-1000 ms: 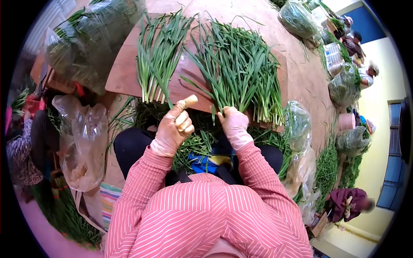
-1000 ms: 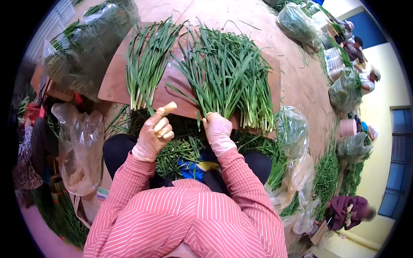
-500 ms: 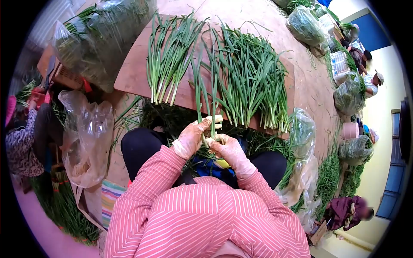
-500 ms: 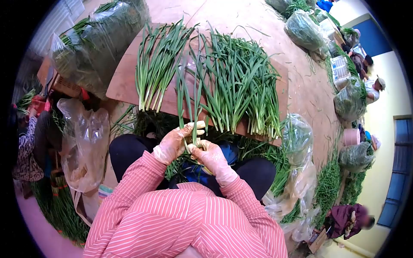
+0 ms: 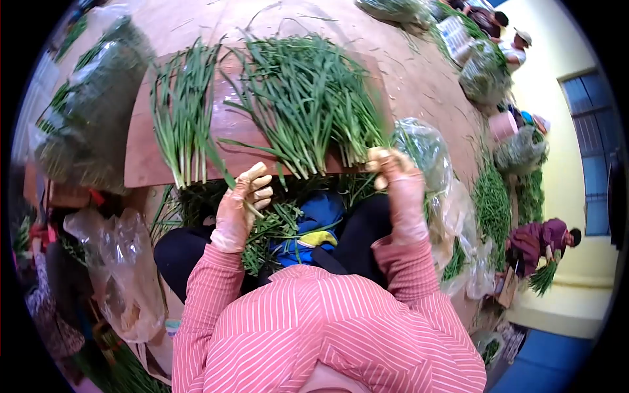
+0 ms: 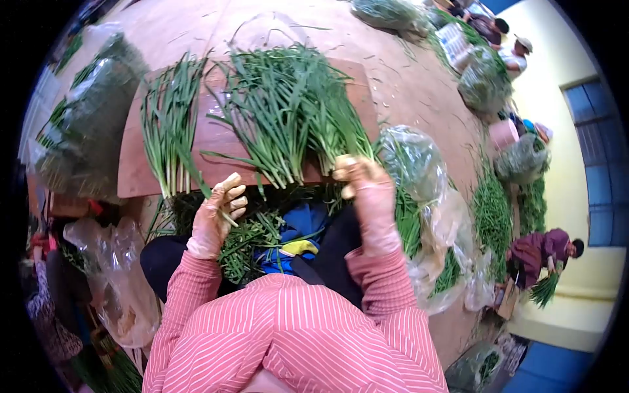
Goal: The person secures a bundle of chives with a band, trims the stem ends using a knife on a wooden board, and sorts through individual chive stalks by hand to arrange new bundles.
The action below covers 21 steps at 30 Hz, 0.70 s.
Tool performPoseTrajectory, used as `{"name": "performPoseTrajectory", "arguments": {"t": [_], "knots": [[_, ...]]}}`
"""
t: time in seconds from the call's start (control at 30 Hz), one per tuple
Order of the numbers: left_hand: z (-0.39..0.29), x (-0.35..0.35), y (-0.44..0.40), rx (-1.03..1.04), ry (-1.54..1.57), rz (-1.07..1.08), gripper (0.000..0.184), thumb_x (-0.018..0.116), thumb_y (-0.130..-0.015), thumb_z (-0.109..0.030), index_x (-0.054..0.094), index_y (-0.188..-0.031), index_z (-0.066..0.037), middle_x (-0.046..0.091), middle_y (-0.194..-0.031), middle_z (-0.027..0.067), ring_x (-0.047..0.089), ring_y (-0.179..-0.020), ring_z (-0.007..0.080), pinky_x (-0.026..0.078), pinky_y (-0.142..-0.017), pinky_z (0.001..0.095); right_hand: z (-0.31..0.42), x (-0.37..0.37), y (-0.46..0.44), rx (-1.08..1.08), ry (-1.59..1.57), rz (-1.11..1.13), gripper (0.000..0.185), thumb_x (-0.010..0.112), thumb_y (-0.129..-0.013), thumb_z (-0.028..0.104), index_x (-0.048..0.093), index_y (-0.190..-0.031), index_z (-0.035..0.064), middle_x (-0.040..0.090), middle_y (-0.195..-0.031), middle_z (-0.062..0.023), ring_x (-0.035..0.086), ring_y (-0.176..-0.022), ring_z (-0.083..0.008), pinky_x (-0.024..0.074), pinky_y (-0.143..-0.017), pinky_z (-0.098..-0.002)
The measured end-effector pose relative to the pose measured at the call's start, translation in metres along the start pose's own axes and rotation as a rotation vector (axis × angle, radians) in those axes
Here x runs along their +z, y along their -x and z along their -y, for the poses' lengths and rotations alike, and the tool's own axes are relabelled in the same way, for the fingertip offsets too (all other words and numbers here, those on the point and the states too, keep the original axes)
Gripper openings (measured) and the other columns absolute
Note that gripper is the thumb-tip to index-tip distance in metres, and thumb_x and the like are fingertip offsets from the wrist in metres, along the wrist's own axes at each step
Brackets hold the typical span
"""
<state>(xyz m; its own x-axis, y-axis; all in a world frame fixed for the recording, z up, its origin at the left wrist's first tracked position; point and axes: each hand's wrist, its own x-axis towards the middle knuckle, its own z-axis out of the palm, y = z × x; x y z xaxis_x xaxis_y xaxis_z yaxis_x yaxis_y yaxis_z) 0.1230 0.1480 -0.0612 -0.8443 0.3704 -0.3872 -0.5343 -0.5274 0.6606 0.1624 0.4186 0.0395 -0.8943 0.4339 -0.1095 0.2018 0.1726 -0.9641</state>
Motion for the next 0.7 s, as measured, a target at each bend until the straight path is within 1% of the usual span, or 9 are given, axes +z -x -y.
{"name": "performPoseTrajectory", "arguments": {"t": [0.1,0.2,0.27,0.33,0.4,0.43,0.47,0.53,0.7], "knots": [[0.004,0.003,-0.002,-0.018,0.036,0.011,0.045,0.043,-0.098,-0.034,0.047,-0.129,-0.002,0.057,-0.096,0.0030,0.050,-0.078,0.0127,0.044,-0.070,0.0249,-0.051,-0.070,-0.026,-0.077,0.013,-0.250,0.024,0.060,-0.091,0.021,0.063,-0.106,0.0025,0.065,-0.083,0.0005,0.056,-0.065,-0.0035,0.0421,-0.051,-0.0163],[0.005,0.005,-0.003,-0.035,0.022,0.009,0.045,0.043,-0.098,-0.034,0.047,-0.130,-0.002,0.057,-0.096,0.0030,0.050,-0.078,0.0127,0.044,-0.070,0.0249,-0.124,-0.127,-0.040,0.057,0.080,-0.367,0.023,0.060,-0.091,0.018,0.062,-0.108,0.0021,0.065,-0.086,-0.0003,0.056,-0.068,-0.0051,0.0425,-0.052,-0.0167],[0.005,0.007,-0.004,-0.037,0.010,0.016,0.045,0.043,-0.098,-0.034,0.047,-0.130,-0.002,0.057,-0.096,0.0033,0.050,-0.079,0.0126,0.044,-0.071,0.0248,-0.168,-0.146,-0.035,0.109,0.065,-0.362,0.026,0.061,-0.090,0.020,0.061,-0.109,0.0026,0.066,-0.086,-0.0013,0.056,-0.064,-0.0049,0.0424,-0.050,-0.0170],[0.004,0.009,-0.003,-0.046,-0.043,-0.010,0.046,0.042,-0.098,-0.034,0.046,-0.130,-0.002,0.057,-0.097,0.0035,0.052,-0.081,0.0125,0.045,-0.072,0.0248,-0.208,-0.148,-0.026,0.232,0.072,-0.377,0.019,0.062,-0.089,0.017,0.064,-0.101,0.0035,0.058,-0.069,0.0025,0.049,-0.056,-0.0043,0.0381,-0.046,-0.0187],[0.008,0.005,-0.005,-0.049,-0.061,0.004,0.046,0.042,-0.098,-0.035,0.047,-0.130,-0.003,0.058,-0.098,0.0035,0.053,-0.081,0.0124,0.045,-0.072,0.0249,-0.294,-0.167,-0.019,0.125,0.419,-0.168,0.024,0.061,-0.087,0.028,0.065,-0.093,0.0049,0.058,-0.066,0.0017,0.052,-0.057,-0.0147,0.0454,-0.058,-0.0291],[0.009,0.004,-0.006,-0.059,-0.064,-0.004,0.046,0.043,-0.098,-0.035,0.047,-0.130,-0.003,0.058,-0.098,0.0033,0.053,-0.081,0.0125,0.046,-0.072,0.0250,-0.317,-0.153,-0.021,0.172,-0.495,0.055,0.025,0.060,-0.084,0.029,0.067,-0.091,0.0061,0.061,-0.072,-0.0025,0.055,-0.068,-0.0211,0.0465,-0.071,-0.0345],[0.009,0.002,-0.006,-0.067,-0.066,-0.014,0.046,0.043,-0.098,-0.035,0.047,-0.130,-0.004,0.058,-0.098,0.0031,0.053,-0.080,0.0126,0.046,-0.072,0.0251,-0.342,-0.135,-0.013,0.144,0.101,0.067,0.026,0.058,-0.085,0.029,0.066,-0.093,0.0063,0.061,-0.076,-0.0042,0.056,-0.071,-0.0217,0.0462,-0.073,-0.0351],[0.007,0.003,-0.005,-0.065,-0.048,-0.011,0.044,0.044,-0.097,-0.035,0.049,-0.129,-0.005,0.059,-0.096,0.0025,0.054,-0.080,0.0127,0.046,-0.072,0.0250,-0.197,-0.030,0.025,0.088,0.882,0.187,0.028,0.056,-0.085,0.030,0.066,-0.097,0.0067,0.061,-0.083,-0.0076,0.056,-0.078,-0.0229,0.0456,-0.077,-0.0363],[0.004,0.004,-0.003,-0.053,-0.041,-0.007,0.042,0.044,-0.098,-0.033,0.050,-0.128,-0.006,0.059,-0.098,0.0037,0.055,-0.081,0.0125,0.046,-0.074,0.0250,-0.105,0.020,0.043,-0.013,1.317,0.332,0.035,0.050,-0.087,0.032,0.065,-0.107,0.0077,0.062,-0.101,-0.0159,0.059,-0.096,-0.0260,0.0440,-0.087,-0.0393]]}}
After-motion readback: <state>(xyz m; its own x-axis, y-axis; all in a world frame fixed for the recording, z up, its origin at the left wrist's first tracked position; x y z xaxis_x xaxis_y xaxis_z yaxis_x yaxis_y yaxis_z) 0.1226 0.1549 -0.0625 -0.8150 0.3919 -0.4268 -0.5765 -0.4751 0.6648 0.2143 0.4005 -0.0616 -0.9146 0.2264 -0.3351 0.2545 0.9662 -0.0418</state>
